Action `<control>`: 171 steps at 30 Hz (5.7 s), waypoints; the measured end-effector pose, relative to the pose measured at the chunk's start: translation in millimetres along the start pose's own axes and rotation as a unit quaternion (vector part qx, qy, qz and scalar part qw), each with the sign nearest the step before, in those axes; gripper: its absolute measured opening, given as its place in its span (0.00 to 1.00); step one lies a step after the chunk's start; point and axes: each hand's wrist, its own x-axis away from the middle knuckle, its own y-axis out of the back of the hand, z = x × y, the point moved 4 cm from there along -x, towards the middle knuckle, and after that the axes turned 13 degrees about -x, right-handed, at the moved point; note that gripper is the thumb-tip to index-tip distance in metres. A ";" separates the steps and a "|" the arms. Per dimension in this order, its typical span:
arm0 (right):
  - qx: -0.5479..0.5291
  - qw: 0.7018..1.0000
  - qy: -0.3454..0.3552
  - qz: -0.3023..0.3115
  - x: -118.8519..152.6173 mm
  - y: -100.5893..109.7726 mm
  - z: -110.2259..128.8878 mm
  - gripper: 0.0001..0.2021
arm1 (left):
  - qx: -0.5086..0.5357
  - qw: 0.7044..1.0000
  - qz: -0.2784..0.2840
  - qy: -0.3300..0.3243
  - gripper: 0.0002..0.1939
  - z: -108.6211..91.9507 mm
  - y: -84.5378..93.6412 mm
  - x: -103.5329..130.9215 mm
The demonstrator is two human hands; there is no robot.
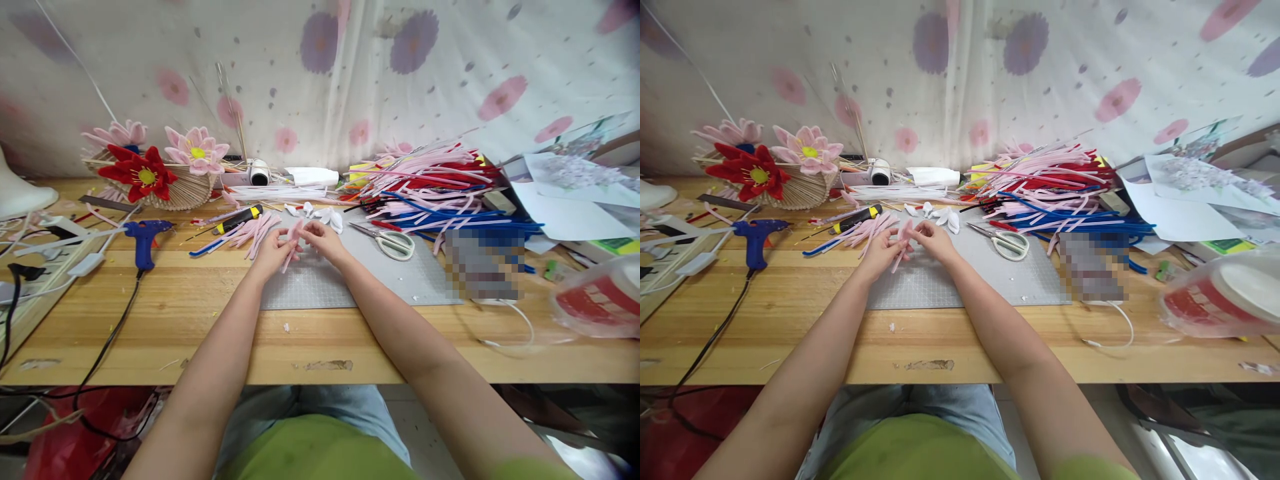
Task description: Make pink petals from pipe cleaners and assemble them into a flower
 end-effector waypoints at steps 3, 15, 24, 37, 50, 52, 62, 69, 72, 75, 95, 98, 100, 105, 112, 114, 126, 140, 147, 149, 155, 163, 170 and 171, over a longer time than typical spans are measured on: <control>-0.018 0.997 -0.021 0.065 -0.4 -6.6 -1.2 0.14 | -0.007 1.000 0.018 0.008 0.20 -1.4 -3.7 3.5; -0.036 0.998 -0.048 0.023 2.0 -4.5 -2.6 0.14 | 0.025 0.999 0.029 0.026 0.12 1.8 -4.9 5.3; -0.123 0.984 -0.115 0.059 6.6 -11.1 -5.6 0.19 | 0.011 0.999 0.033 0.016 0.14 1.4 -4.7 5.4; -0.297 0.940 -0.156 -0.058 9.3 -42.1 -10.3 0.17 | 0.251 0.965 -0.074 0.007 0.15 8.3 -21.2 5.3; -0.220 0.965 -0.133 -0.044 1.6 -6.8 -5.3 0.20 | 0.133 0.986 0.098 0.005 0.14 0.9 -16.9 7.4; -0.199 0.971 -0.123 -0.053 0.9 -6.0 -5.1 0.20 | 0.125 0.986 0.108 0.008 0.14 0.7 -18.3 8.2; -0.274 0.943 -0.187 -0.009 3.5 -22.4 -17.2 0.18 | 0.123 0.992 -0.013 -0.033 0.13 5.8 -19.9 6.6; -0.345 0.903 -0.253 0.046 8.9 -27.7 -12.3 0.16 | 0.059 0.990 -0.026 -0.122 0.13 0.1 -16.8 9.3; -0.349 0.904 -0.238 0.067 8.4 -26.5 -11.8 0.16 | 0.044 0.993 0.017 -0.105 0.14 -0.7 -17.9 9.3; -0.345 0.907 -0.229 0.076 6.6 -25.6 -12.6 0.17 | 0.049 0.994 0.021 -0.094 0.15 -1.3 -17.5 8.8; -0.154 0.970 -0.164 0.095 5.1 -23.3 -9.9 0.23 | 0.045 0.989 0.140 -0.001 0.19 3.6 1.3 7.3; -0.086 0.988 -0.121 0.047 0.3 -2.5 -2.6 0.23 | 0.017 0.994 0.106 -0.008 0.16 1.7 5.0 7.5; -0.045 0.995 -0.090 0.029 -1.4 13.5 4.0 0.21 | 0.015 0.996 0.082 -0.015 0.15 0.4 8.3 7.3; 0.022 0.993 -0.048 0.104 0.7 23.6 12.0 0.16 | -0.020 0.997 0.067 -0.034 0.14 -0.8 12.2 6.4; 0.105 0.980 -0.031 0.165 5.8 8.7 17.3 0.18 | -0.048 0.997 0.030 -0.046 0.15 -3.3 14.8 5.9; 0.112 0.976 -0.042 0.180 6.4 8.7 17.0 0.17 | -0.050 0.997 0.024 -0.047 0.15 -2.8 16.8 3.8; 0.120 0.989 0.021 -0.081 -1.6 1.5 7.5 0.16 | 0.111 0.989 -0.089 0.040 0.16 -1.1 -4.8 3.9; -0.092 0.979 -0.119 0.137 12.2 -26.9 2.5 0.15 | 0.187 0.980 -0.026 0.063 0.10 3.8 -3.8 1.5; -0.178 0.977 -0.078 0.084 14.5 -35.4 6.6 0.12 | 0.233 0.970 0.017 0.073 0.09 6.6 -9.9 0.2; -0.201 0.975 -0.059 0.073 15.0 -38.8 4.9 0.12 | 0.249 0.965 0.037 0.070 0.10 5.8 -13.2 0.1; -0.218 0.972 -0.038 0.074 14.0 -40.5 1.7 0.13 | 0.282 0.954 0.062 0.088 0.17 4.7 -17.0 0.9; -0.185 0.964 -0.137 0.130 10.4 -30.2 -1.2 0.22 | 0.267 0.957 0.090 0.069 0.12 2.9 -17.8 2.4; -0.215 0.969 -0.072 0.101 8.3 -27.8 4.0 0.12 | 0.254 0.964 0.047 0.062 0.12 4.6 -13.0 0.9; -0.228 0.966 -0.079 0.089 7.0 -24.6 3.3 0.11 | 0.255 0.963 0.043 0.072 0.13 3.8 -11.9 1.8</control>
